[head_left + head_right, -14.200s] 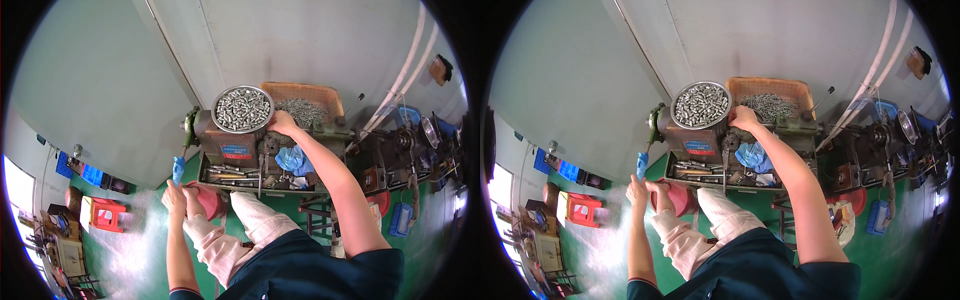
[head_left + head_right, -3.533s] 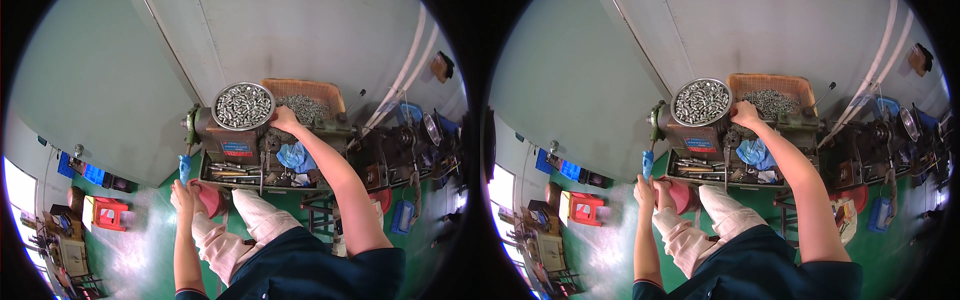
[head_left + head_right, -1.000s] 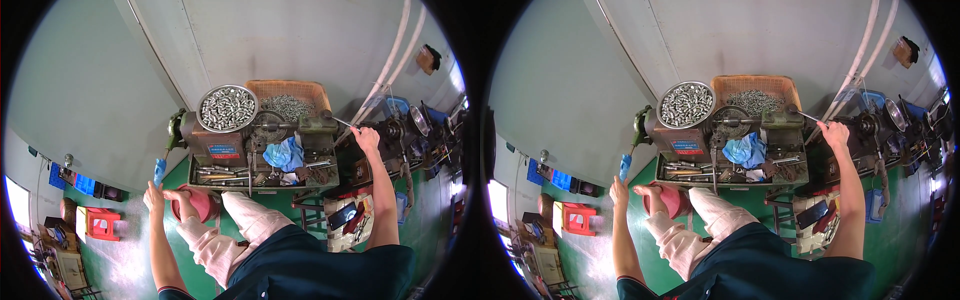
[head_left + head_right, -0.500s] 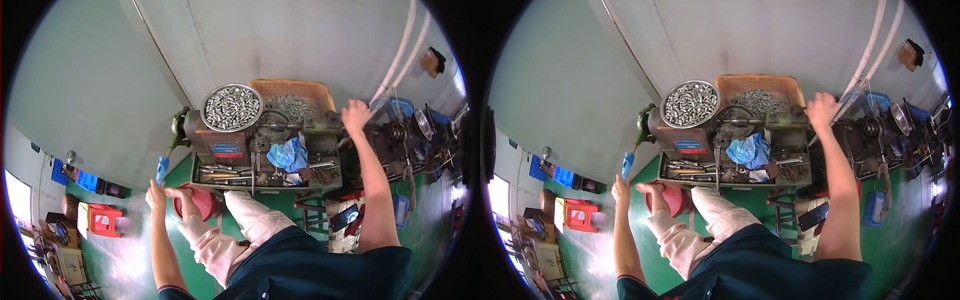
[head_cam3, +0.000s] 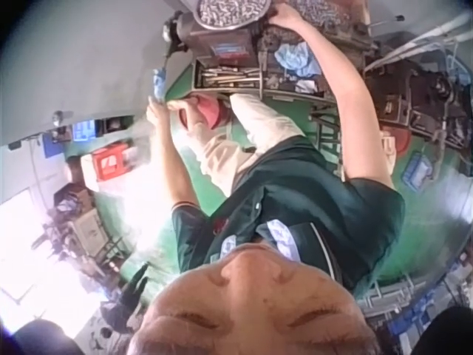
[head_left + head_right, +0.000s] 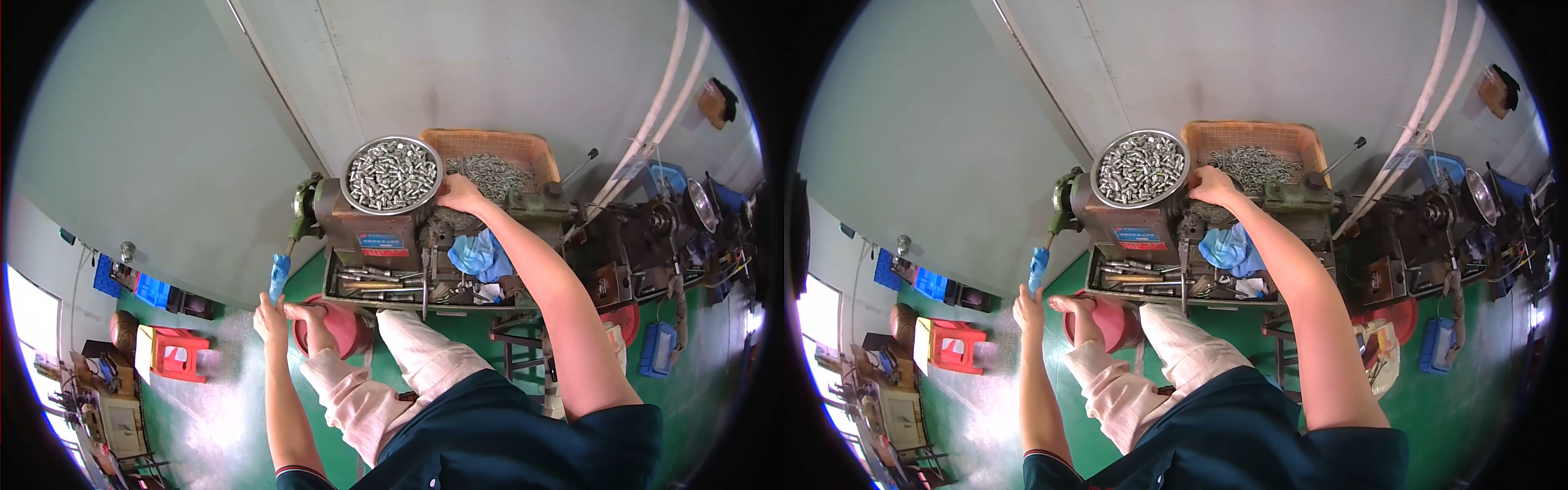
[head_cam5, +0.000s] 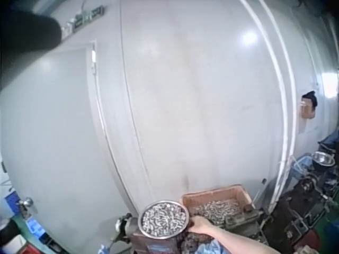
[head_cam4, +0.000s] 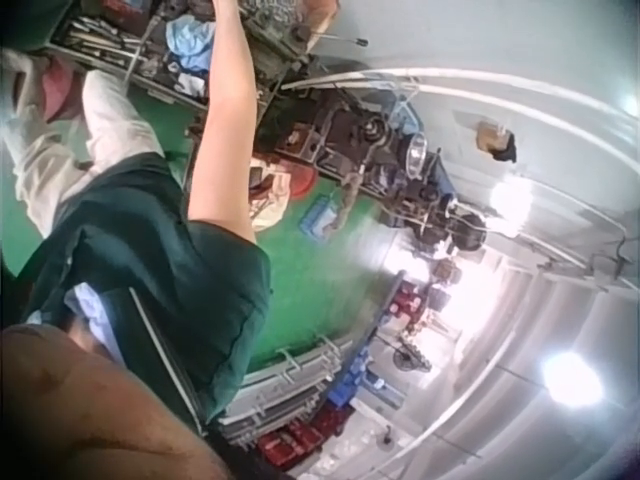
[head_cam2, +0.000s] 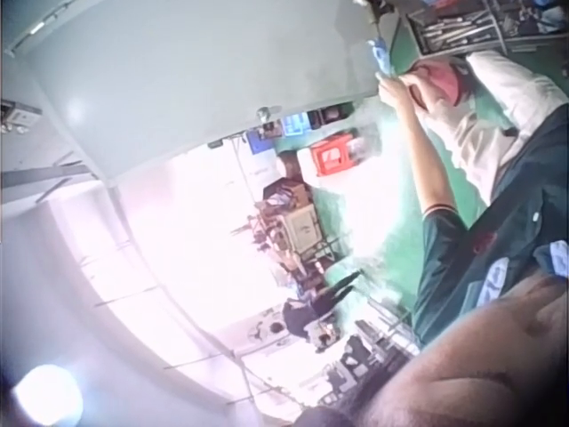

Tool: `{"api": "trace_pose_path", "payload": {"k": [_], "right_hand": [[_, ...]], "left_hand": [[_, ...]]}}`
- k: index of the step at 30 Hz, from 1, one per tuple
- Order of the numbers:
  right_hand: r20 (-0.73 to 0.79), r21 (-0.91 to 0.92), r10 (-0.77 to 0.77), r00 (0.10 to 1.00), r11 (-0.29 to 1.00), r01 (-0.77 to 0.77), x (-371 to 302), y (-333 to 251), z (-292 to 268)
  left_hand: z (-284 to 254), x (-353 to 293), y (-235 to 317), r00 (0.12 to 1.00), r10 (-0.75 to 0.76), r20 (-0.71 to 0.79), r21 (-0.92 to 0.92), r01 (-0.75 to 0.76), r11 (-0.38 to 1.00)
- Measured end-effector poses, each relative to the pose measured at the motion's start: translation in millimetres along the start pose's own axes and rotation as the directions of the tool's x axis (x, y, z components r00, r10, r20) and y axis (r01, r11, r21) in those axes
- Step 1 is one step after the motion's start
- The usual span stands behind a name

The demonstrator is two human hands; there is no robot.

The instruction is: The person operates a lathe machine to process metal bolts by inserting bolts into the machine, pulling the levers by hand, and collecting the finished bolts in a metal dish.

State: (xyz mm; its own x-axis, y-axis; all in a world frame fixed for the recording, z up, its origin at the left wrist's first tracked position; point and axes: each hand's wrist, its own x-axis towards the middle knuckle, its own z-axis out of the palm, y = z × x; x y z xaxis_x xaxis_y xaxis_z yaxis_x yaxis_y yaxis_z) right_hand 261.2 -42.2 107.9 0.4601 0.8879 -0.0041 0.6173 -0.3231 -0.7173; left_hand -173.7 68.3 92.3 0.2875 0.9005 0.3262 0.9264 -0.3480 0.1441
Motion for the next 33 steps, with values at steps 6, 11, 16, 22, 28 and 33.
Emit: {"api": "trace_pose_path", "payload": {"k": [6, 11, 16, 22, 28, 33], "right_hand": [[0.018, -0.021, 0.032, 0.999, 0.999, -0.032, -5, -4, -1], [0.022, -0.044, -0.015, 1.0, 0.999, 0.016, -6, -6, -3], [-0.069, -0.229, -0.066, 0.995, 0.972, 0.049, -6, -10, -27], [-0.576, -0.346, -0.26, 0.775, 0.936, 0.057, 11, -63, -55], [-0.261, -0.304, -0.098, 0.96, 0.952, 0.014, 27, -108, -47], [-0.256, -0.41, -0.107, 0.961, 0.912, -0.007, 29, -109, -47]], "left_hand": [[-6, -18, 30, 0.999, -0.041, 0.021, -0.002, 0.041, 0.999], [-8, -32, 60, 0.999, -0.05, 0.013, -0.072, 0.051, 0.996], [-5, -32, 54, 0.999, -0.038, 0.002, -0.082, 0.038, 0.996], [-6, -32, 56, 0.999, -0.037, 0.012, -0.083, 0.038, 0.996], [-3, -33, 52, 1.0, -0.02, -0.013, -0.104, 0.018, 0.994], [-5, -32, 55, 1.0, -0.024, 0.01, -0.104, 0.025, 0.994]]}}
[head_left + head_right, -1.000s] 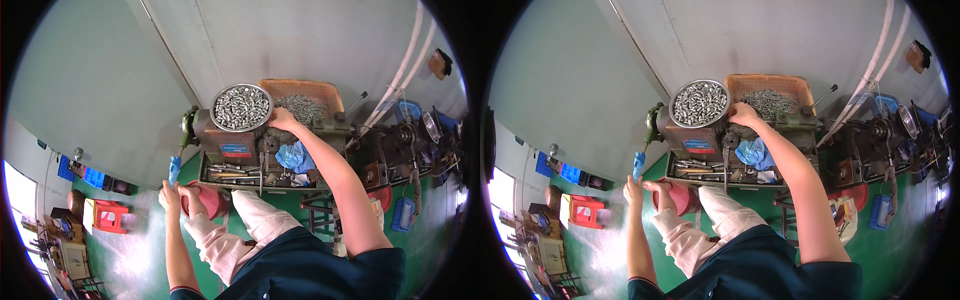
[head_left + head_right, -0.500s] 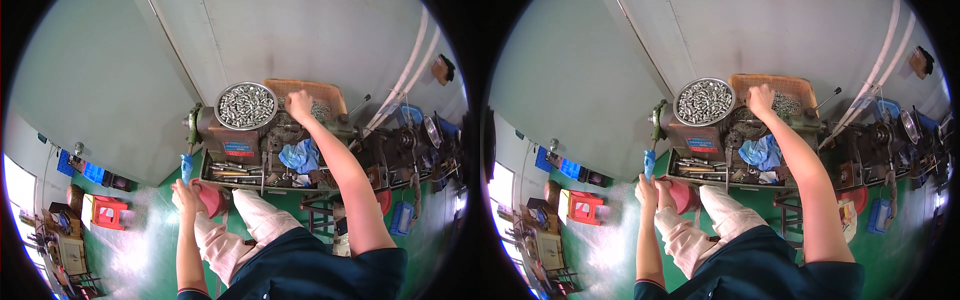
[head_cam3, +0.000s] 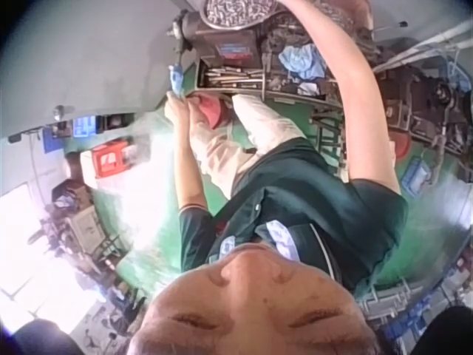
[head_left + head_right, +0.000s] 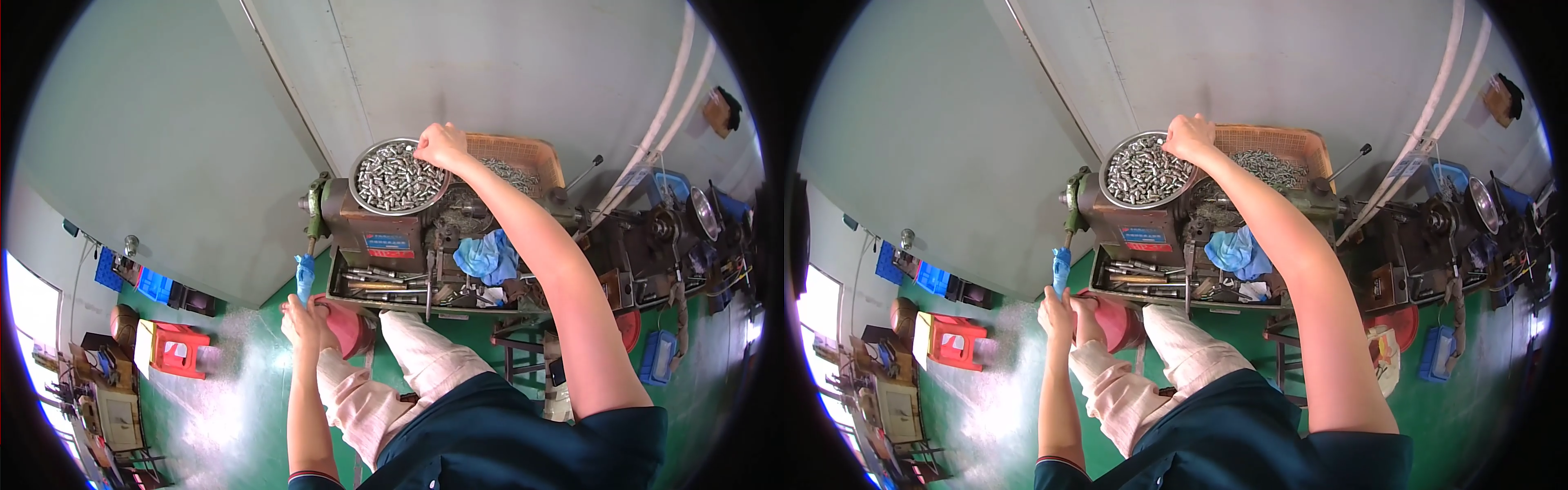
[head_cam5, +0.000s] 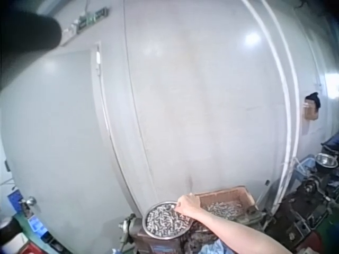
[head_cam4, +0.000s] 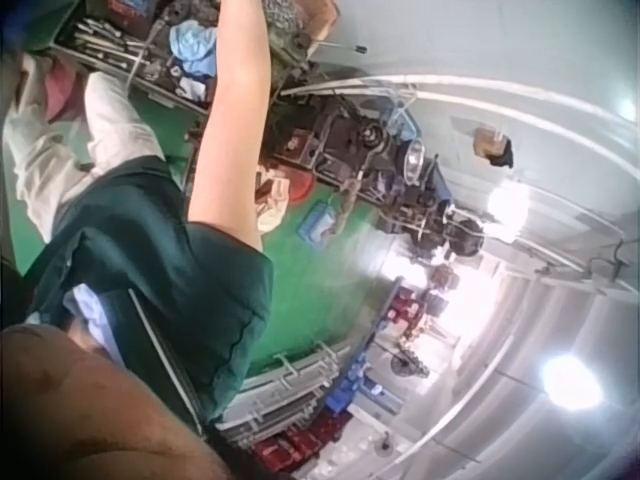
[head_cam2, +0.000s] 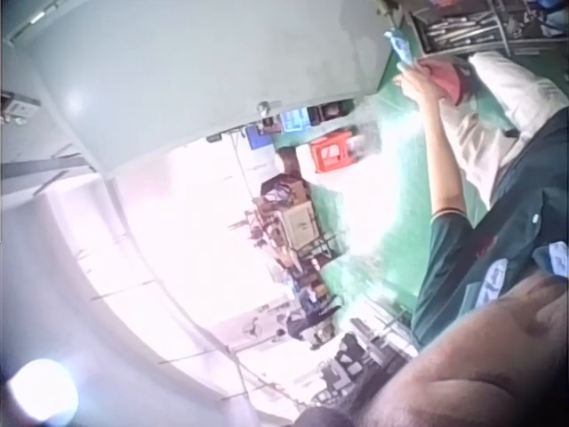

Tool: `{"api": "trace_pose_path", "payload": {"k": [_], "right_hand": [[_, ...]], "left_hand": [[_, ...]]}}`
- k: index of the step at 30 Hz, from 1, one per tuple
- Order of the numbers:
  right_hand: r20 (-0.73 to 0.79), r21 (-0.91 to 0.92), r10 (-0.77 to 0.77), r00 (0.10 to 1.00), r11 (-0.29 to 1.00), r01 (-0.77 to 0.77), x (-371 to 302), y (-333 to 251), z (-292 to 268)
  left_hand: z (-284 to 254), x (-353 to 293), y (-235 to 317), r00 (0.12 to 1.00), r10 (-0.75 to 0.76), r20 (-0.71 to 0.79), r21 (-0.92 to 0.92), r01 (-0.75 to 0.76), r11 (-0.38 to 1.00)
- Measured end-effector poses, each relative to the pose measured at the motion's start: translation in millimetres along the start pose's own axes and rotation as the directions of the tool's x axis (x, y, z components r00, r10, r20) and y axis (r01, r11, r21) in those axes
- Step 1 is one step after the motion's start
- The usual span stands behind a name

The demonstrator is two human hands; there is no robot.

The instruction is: The person operates a lathe machine to process metal bolts by inserting bolts into the machine, pulling the levers by hand, and collecting the finished bolts in a metal dish.

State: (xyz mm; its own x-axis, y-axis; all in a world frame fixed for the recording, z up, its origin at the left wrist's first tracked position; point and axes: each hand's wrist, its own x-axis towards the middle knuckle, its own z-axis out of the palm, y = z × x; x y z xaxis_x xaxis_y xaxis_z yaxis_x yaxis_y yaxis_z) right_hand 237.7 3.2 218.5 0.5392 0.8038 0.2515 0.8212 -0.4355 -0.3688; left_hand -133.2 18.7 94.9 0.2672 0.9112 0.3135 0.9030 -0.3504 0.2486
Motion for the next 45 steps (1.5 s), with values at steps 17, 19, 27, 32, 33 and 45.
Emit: {"api": "trace_pose_path", "payload": {"k": [17, 19, 27, 32, 33, 45], "right_hand": [[0.199, 0.426, 0.024, 0.98, 0.898, -0.108, -43, 95, 66], [0.248, 0.417, 0.056, 0.967, 0.895, -0.159, -46, 87, 75], [0.28, 0.319, 0.017, 0.96, 0.941, -0.109, -55, 78, 72], [0.32, 0.323, 0.011, 0.947, 0.939, -0.12, -53, 76, 74], [0.314, 0.343, 0.004, 0.95, 0.932, -0.117, -52, 80, 78], [0.214, 0.407, -0.036, 0.976, 0.912, -0.056, -41, 93, 79]], "left_hand": [[2, 1, 1, 0.999, 0.037, -0.031, -0.003, -0.038, 0.999], [3, 0, -4, 0.998, 0.044, -0.039, 0.005, -0.043, 0.999], [2, 0, -3, 0.997, 0.061, -0.043, -0.012, -0.062, 0.998], [-2, -1, -5, 0.998, 0.046, -0.04, -0.01, -0.046, 0.999], [-1, 0, -3, 0.999, 0.038, -0.031, -0.009, -0.039, 0.999], [-10, 26, -32, 0.993, 0.023, 0.112, 0.128, -0.037, 0.991]]}}
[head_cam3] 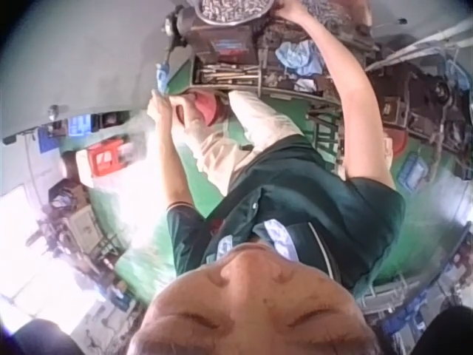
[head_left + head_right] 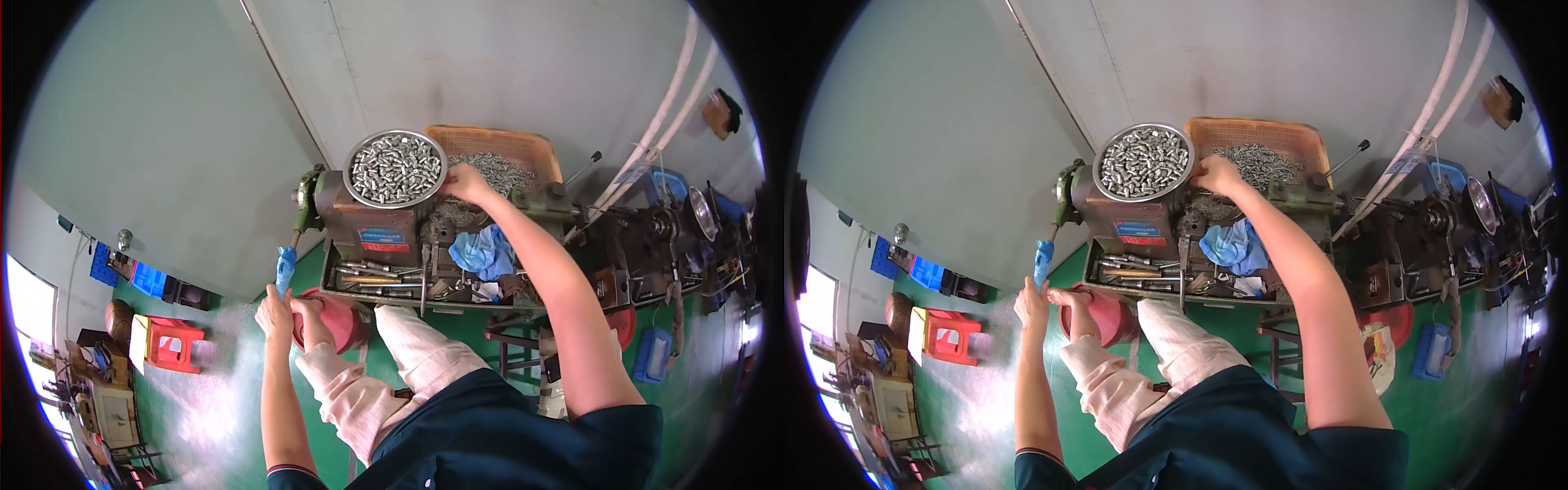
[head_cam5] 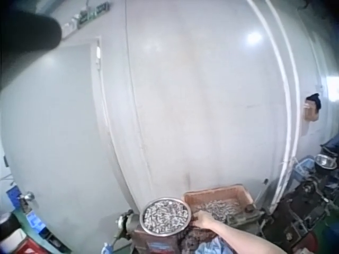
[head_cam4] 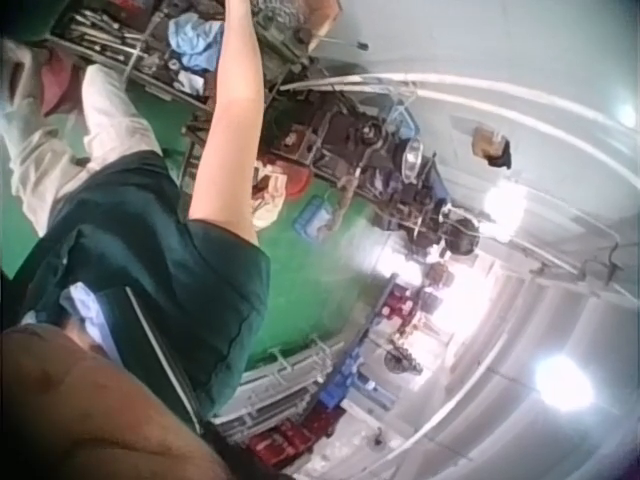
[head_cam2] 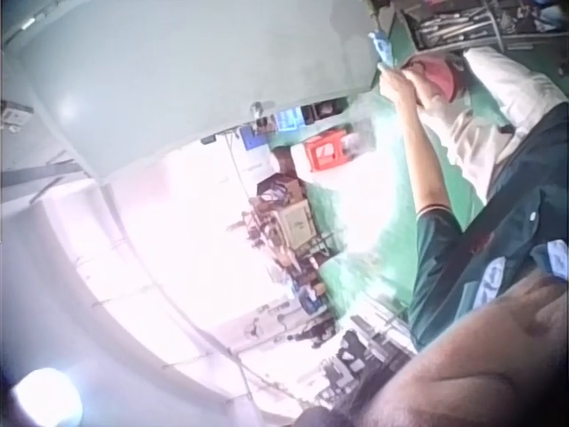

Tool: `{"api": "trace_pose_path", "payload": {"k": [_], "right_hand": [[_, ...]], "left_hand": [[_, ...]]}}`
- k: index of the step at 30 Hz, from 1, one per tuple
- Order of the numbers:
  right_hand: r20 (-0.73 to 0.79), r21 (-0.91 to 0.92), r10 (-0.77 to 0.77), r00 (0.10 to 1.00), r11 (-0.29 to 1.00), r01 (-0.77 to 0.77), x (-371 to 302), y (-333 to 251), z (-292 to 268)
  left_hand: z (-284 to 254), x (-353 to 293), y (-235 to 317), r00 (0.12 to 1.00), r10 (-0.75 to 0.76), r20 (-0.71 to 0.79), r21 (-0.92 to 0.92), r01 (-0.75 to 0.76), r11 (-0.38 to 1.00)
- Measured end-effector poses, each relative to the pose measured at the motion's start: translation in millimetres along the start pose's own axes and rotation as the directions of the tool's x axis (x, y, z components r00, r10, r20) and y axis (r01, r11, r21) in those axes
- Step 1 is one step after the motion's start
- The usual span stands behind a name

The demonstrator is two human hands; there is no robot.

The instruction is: The person operates a lathe machine to process metal bolts by inserting bolts into the machine, pulling the levers by hand, and collecting the finished bolts in a metal dish.

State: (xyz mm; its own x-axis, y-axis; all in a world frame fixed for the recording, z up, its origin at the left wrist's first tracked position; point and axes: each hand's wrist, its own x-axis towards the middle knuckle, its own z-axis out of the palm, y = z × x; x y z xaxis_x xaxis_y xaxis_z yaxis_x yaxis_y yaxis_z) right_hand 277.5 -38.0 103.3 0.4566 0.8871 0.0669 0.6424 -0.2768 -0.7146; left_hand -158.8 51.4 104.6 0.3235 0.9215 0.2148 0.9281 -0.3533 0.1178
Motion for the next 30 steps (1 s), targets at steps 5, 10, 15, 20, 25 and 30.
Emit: {"api": "trace_pose_path", "payload": {"k": [5, 10, 15, 20, 25, 30], "right_hand": [[-0.156, -0.515, 0.245, 0.957, 0.807, -0.29, -12, 2, -78], [-0.378, -0.649, 0.386, 0.841, 0.538, -0.538, -54, 53, -155], [-0.518, -0.64, 0.222, 0.826, 0.54, -0.546, -129, 117, -196], [-0.49, -0.718, 0.078, 0.868, 0.529, -0.453, -195, 98, -201], [-0.508, -0.696, 0.041, 0.861, 0.568, -0.438, -214, 98, -198], [-0.521, -0.708, 0.032, 0.853, 0.541, -0.453, -215, 90, -191]], "left_hand": [[3, 13, -18, 1.0, -0.015, -0.016, 0.02, 0.015, 1.0], [8, 23, -34, 1.0, 0.011, -0.001, 0.075, -0.011, 0.997], [9, 22, -34, 1.0, 0.012, -0.012, 0.016, -0.012, 1.0], [9, 20, -35, 1.0, 0.008, -0.008, 0.0, -0.008, 1.0], [8, 21, -34, 1.0, 0.026, -0.011, -0.008, -0.027, 1.0], [10, 21, -35, 0.999, 0.033, -0.028, 0.004, -0.033, 0.999]]}}
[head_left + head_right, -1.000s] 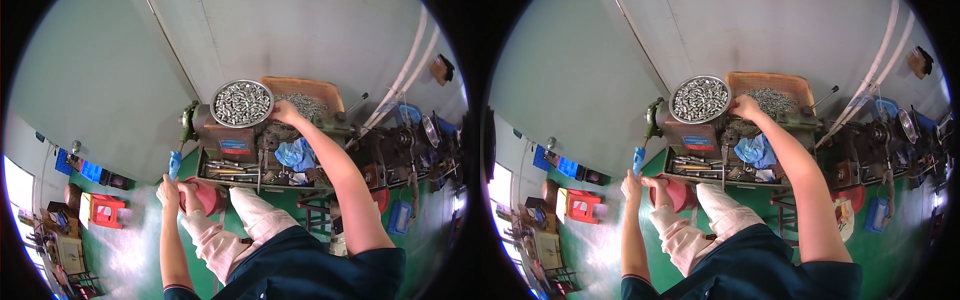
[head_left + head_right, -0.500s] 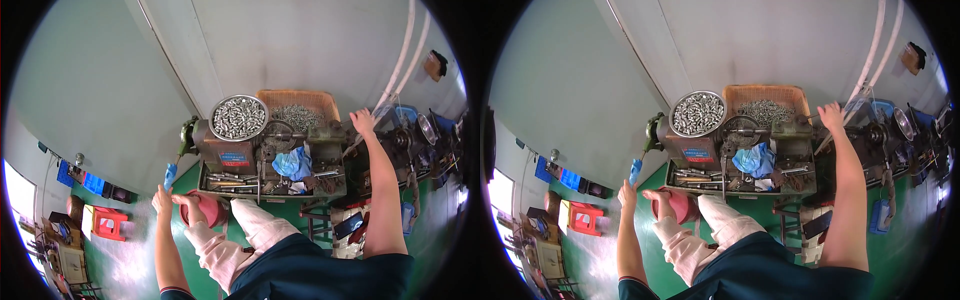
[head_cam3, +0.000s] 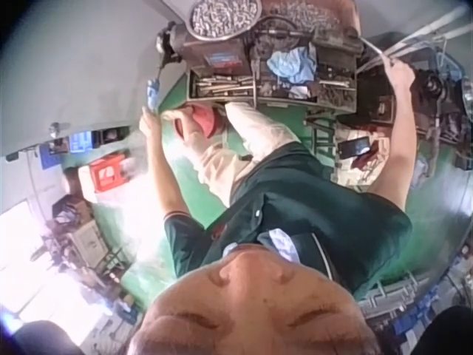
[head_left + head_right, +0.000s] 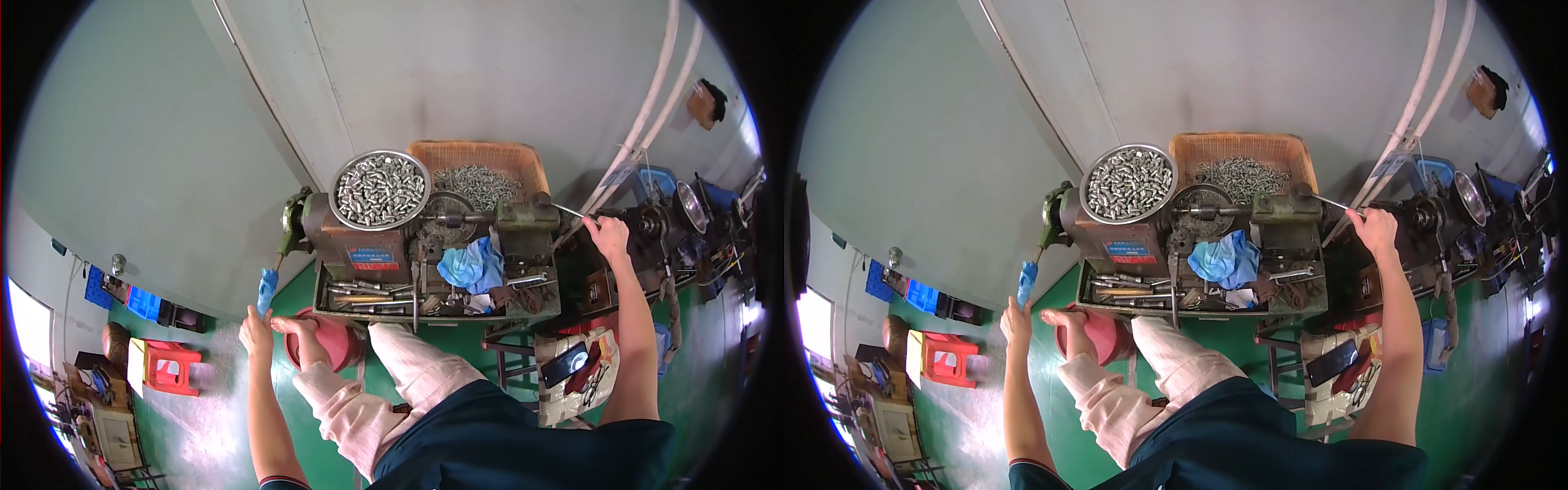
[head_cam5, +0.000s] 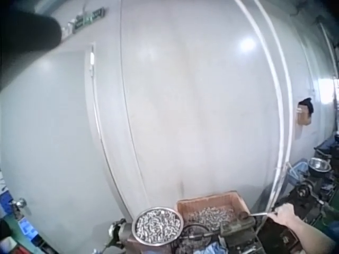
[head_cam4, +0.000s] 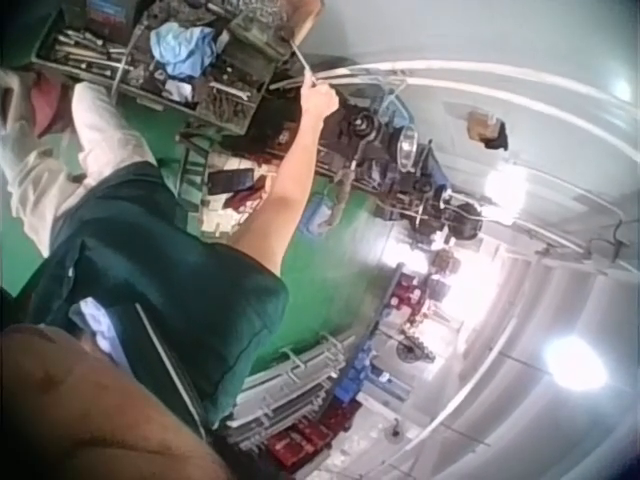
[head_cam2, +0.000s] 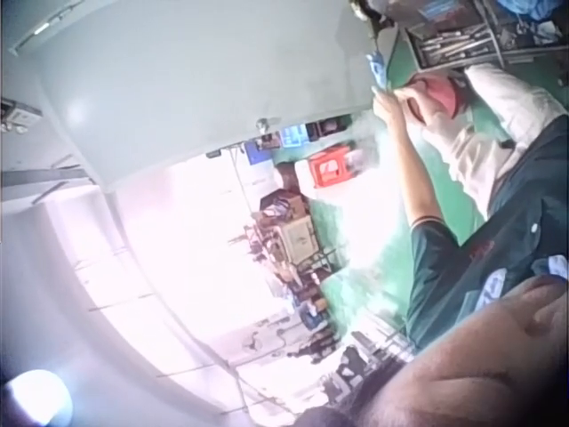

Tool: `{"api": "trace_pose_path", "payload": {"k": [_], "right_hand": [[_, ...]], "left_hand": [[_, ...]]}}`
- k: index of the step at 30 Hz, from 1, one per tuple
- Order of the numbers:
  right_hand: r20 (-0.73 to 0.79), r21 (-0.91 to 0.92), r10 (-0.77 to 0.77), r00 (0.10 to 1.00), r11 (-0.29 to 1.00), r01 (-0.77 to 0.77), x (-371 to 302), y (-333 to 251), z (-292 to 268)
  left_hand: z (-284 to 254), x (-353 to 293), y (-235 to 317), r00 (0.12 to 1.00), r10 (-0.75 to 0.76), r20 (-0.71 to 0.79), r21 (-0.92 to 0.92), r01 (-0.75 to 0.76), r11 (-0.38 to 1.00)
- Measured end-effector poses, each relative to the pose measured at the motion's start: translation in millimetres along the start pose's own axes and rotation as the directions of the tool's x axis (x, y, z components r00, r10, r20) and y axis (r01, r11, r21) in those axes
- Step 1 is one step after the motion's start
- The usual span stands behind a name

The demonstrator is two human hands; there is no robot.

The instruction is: The person operates a lathe machine to process metal bolts by inserting bolts into the machine, pulling the levers by hand, and collecting the finished bolts in a metal dish.

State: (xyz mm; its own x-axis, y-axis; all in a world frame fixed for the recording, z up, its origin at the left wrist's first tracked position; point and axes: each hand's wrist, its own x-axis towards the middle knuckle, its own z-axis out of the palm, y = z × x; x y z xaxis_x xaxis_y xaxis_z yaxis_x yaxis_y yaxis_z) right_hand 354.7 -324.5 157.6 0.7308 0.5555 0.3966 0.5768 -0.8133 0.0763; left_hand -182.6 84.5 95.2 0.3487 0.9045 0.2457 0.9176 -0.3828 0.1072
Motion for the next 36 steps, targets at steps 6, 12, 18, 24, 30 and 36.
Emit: {"api": "trace_pose_path", "payload": {"k": [6, 12, 18, 24, 30, 36], "right_hand": [[0.014, -0.018, 0.026, 1.0, 1.0, -0.026, 0, -1, 0], [0.063, -0.033, 0.071, 0.996, 0.997, -0.069, -2, -7, -5], [0.107, -0.066, 0.13, 0.986, 0.99, -0.123, -5, -10, -5], [0.099, -0.06, 0.142, 0.985, 0.989, -0.137, -7, -16, -10], [0.125, -0.065, 0.147, 0.981, 0.988, -0.14, -7, -16, -9], [0.098, -0.085, 0.124, 0.987, 0.99, -0.116, 6, -14, 1]], "left_hand": [[-1, 1, -1, 1.0, 0.029, 0.009, -0.01, -0.029, 1.0], [-2, 1, 1, 0.999, 0.01, 0.038, -0.012, -0.009, 1.0], [-5, 2, 4, 0.999, 0.012, 0.047, -0.018, -0.011, 1.0], [-5, 2, 3, 0.999, 0.007, 0.041, -0.006, -0.007, 1.0], [-4, 1, 2, 1.0, 0.018, 0.023, -0.003, -0.018, 1.0], [-6, -1, -1, 0.999, 0.031, 0.017, -0.019, -0.031, 0.999]]}}
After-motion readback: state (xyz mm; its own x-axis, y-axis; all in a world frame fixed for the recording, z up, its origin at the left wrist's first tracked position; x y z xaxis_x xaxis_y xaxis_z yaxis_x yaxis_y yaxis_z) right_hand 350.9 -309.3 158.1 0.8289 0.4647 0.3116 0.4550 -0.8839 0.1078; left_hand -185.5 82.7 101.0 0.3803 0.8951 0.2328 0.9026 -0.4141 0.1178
